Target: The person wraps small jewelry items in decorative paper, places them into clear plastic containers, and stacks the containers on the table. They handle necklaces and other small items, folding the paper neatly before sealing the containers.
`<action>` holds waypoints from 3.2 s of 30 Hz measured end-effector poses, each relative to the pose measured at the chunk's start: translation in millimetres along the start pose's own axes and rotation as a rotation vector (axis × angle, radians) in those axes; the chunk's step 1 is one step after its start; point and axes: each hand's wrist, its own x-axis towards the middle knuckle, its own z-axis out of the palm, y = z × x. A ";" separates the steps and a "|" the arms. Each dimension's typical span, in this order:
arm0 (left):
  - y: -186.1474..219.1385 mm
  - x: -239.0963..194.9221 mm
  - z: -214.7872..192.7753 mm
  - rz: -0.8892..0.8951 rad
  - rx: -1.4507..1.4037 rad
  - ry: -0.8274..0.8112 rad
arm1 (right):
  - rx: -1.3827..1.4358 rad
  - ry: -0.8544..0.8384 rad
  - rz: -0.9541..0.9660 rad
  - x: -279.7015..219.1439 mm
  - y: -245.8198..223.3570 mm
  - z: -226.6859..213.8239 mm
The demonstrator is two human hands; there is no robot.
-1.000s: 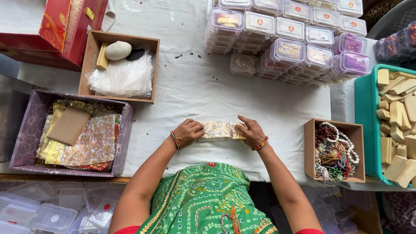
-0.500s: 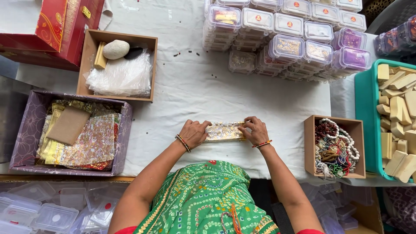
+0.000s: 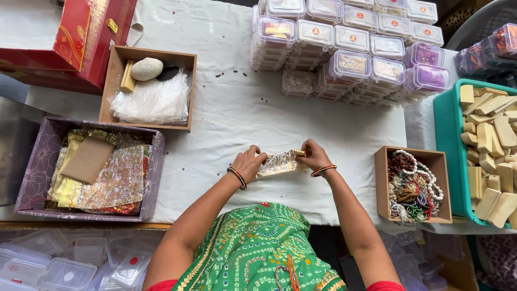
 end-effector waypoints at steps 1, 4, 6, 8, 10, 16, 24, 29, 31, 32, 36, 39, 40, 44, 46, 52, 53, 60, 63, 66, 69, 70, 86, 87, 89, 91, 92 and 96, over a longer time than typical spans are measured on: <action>-0.5 1.0 6.2 0.000 0.000 0.002 | -0.001 0.001 -0.002 0.1 -20.2 -6.5; -4.8 8.8 23.7 0.008 -0.071 0.002 | 0.210 0.010 -0.011 4.7 -71.3 -23.3; -9.8 16.5 37.8 -0.049 -0.225 -0.027 | -0.093 0.091 -0.122 11.8 -90.5 -30.0; 1.8 19.3 30.2 -0.191 -0.320 -0.012 | -0.192 0.158 -0.237 15.3 -100.6 -24.2; 8.1 22.0 24.2 -0.333 -0.417 0.005 | -0.292 0.224 -0.353 12.2 -115.5 -15.0; 5.3 35.9 19.5 -0.603 -1.036 0.199 | -0.279 0.204 -0.676 -36.0 -169.9 27.7; 7.9 36.8 -3.7 -0.431 -1.367 0.255 | -0.535 0.415 -0.857 -62.2 -162.1 57.3; 10.0 38.6 3.8 -0.441 -1.472 0.194 | -0.519 0.434 -0.870 -68.9 -163.0 56.3; 10.5 39.9 1.7 -0.430 -1.573 0.166 | -0.508 0.427 -0.891 -69.9 -162.3 56.3; 12.0 39.1 -2.0 -0.415 -1.646 0.134 | -0.527 0.440 -0.915 -70.1 -160.5 56.0; 4.6 40.6 2.4 -0.366 -1.735 0.102 | -0.635 0.458 -0.968 -73.7 -163.9 51.9; 8.3 38.0 -2.9 -0.386 -1.763 0.074 | -0.665 0.425 -0.963 -73.4 -148.6 57.1; 12.6 36.1 -9.3 -0.385 -1.762 0.074 | -0.666 0.426 -0.964 -73.9 -155.4 55.6; 23.7 28.0 -29.4 -0.440 -1.808 0.022 | -0.763 0.508 -1.025 -68.5 -150.5 59.1; 19.5 27.8 -27.6 -0.449 -1.832 0.018 | -0.817 0.523 -1.039 -63.5 -140.6 60.4; 2.9 29.7 -13.7 -0.496 -1.914 -0.040 | -0.662 0.480 -1.047 -46.3 -127.0 49.3; 7.9 27.3 -23.7 -0.502 -1.442 -0.050 | -0.378 0.449 -0.874 -40.2 -124.0 46.0; -0.9 24.8 -1.1 -0.593 -0.633 -0.141 | 0.455 0.028 0.153 44.1 -28.5 58.4; -14.3 26.6 25.3 -0.652 -0.397 -0.049 | 0.340 0.070 0.265 52.4 -20.0 67.9; -10.6 15.7 28.7 -0.640 -0.281 0.103 | 0.191 0.119 0.251 44.3 -36.8 67.1; 10.1 3.8 7.5 -0.303 0.030 0.431 | 0.147 0.117 0.252 41.2 -43.0 66.1; 10.7 4.6 7.4 -0.301 0.029 0.427 | 0.148 0.119 0.256 41.2 -41.4 65.7; -24.5 33.6 44.7 -0.336 -0.325 0.200 | -0.345 0.410 -0.504 -34.5 -91.7 87.8; -24.6 32.7 39.4 -0.410 -0.439 0.230 | -0.419 0.383 -0.552 -40.2 -93.4 91.6; -21.1 30.5 34.2 -0.446 -0.457 0.260 | -0.479 0.370 -0.576 -45.4 -88.1 100.4; -8.0 28.4 10.8 -0.480 -0.474 0.294 | -0.539 0.359 -0.603 -48.6 -82.5 107.4; 4.1 26.3 -8.7 -0.532 -0.432 0.170 | -0.548 0.365 -0.641 -50.5 -78.6 110.2; 7.6 22.2 -9.2 -0.485 -0.224 0.063 | -0.580 0.381 -0.729 -64.1 -80.3 111.7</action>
